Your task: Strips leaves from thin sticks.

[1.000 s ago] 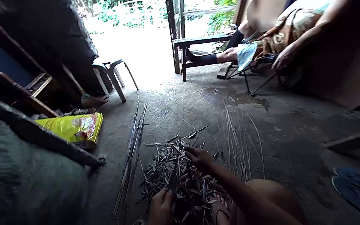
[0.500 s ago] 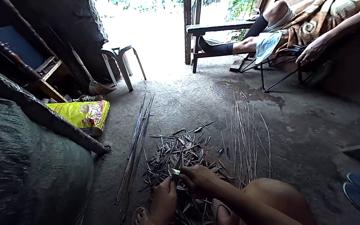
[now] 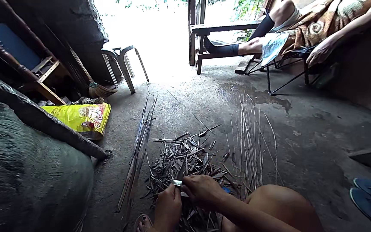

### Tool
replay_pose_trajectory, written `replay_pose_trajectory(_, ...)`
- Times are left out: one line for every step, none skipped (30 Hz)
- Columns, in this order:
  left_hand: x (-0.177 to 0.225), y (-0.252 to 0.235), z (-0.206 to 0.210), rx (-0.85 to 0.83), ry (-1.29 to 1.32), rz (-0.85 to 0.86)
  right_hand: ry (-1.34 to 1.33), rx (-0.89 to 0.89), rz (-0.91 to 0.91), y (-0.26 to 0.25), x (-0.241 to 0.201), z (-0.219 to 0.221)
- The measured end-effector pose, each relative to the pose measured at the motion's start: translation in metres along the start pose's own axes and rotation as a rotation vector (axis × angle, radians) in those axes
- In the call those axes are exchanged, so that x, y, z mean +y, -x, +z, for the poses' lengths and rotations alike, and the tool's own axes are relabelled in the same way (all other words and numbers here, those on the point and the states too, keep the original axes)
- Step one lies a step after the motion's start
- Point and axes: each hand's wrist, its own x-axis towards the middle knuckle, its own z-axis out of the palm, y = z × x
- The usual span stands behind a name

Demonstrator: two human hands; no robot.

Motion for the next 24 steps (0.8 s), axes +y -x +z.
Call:
replay_pose_trajectory(0.000,0.001,0.000,-0.002,0.002,0.004,-0.011,0.002,0.006,0.000,0.000,0.001)
replay_pose_trajectory(0.000,0.002,0.001,0.001,0.001,0.011,-0.023,0.003,0.012,0.000,0.000,0.002)
replay_pose_trajectory(0.000,0.004,0.000,0.001,-0.003,0.014,-0.030,-0.003,0.018,0.000,-0.002,0.003)
replay_pose_trajectory(0.000,0.005,0.001,0.008,-0.009,0.021,-0.031,-0.012,0.026,-0.001,-0.003,0.003)
replay_pose_trajectory(0.000,0.006,0.001,0.017,-0.015,0.030,-0.027,-0.019,0.034,-0.001,-0.005,0.002)
replay_pose_trajectory(-0.001,0.006,0.001,0.024,-0.016,0.041,-0.024,-0.020,0.039,-0.002,-0.006,0.001)
replay_pose_trajectory(-0.002,0.006,0.000,0.032,-0.016,0.057,-0.017,-0.014,0.038,-0.003,-0.006,0.002)
replay_pose_trajectory(-0.003,0.005,0.000,0.038,-0.017,0.068,-0.014,-0.008,0.032,-0.004,-0.005,0.002)
replay_pose_trajectory(-0.004,0.004,0.000,0.042,-0.010,0.075,-0.014,-0.006,0.022,-0.004,-0.004,0.001)
replay_pose_trajectory(-0.004,0.003,0.000,0.048,0.003,0.084,-0.018,0.002,0.008,-0.004,-0.003,0.000)
replay_pose_trajectory(-0.006,0.003,-0.001,0.051,0.023,0.087,-0.022,0.009,-0.005,-0.004,-0.001,0.001)
replay_pose_trajectory(-0.007,0.003,-0.002,0.052,0.042,0.081,-0.026,0.010,-0.015,-0.004,-0.001,0.002)
replay_pose_trajectory(-0.008,0.003,-0.003,0.050,0.058,0.068,-0.025,0.011,-0.030,-0.004,0.000,0.001)
replay_pose_trajectory(-0.008,0.003,-0.004,0.044,0.067,0.056,-0.022,0.019,-0.050,-0.004,0.001,0.001)
replay_pose_trajectory(-0.008,0.003,-0.004,0.037,0.070,0.049,-0.018,0.027,-0.064,-0.004,0.003,0.002)
replay_pose_trajectory(-0.007,0.003,-0.004,0.028,0.068,0.044,-0.012,0.029,-0.066,-0.004,0.003,0.003)
replay_pose_trajectory(-0.006,0.004,-0.005,0.023,0.058,0.040,-0.008,0.029,-0.058,-0.003,0.003,0.003)
replay_pose_trajectory(-0.004,0.004,-0.005,0.021,0.039,0.034,-0.006,0.027,-0.043,-0.003,0.001,0.003)
replay_pose_trajectory(-0.002,0.004,-0.005,0.021,0.015,0.025,-0.006,0.027,-0.027,-0.003,0.000,0.003)
replay_pose_trajectory(-0.001,0.005,-0.004,0.020,-0.011,0.015,-0.007,0.030,-0.009,-0.002,-0.002,0.004)
replay_pose_trajectory(0.002,0.005,-0.004,0.016,-0.040,0.003,-0.007,0.031,0.009,-0.002,-0.004,0.004)
replay_pose_trajectory(0.004,0.005,-0.003,0.017,-0.067,-0.002,-0.006,0.031,0.027,-0.001,-0.006,0.003)
replay_pose_trajectory(0.006,0.006,-0.002,0.023,-0.090,0.003,0.000,0.034,0.048,-0.001,-0.008,0.002)
replay_pose_trajectory(0.007,0.007,-0.001,0.034,-0.109,0.014,0.007,0.034,0.077,-0.001,-0.010,0.001)
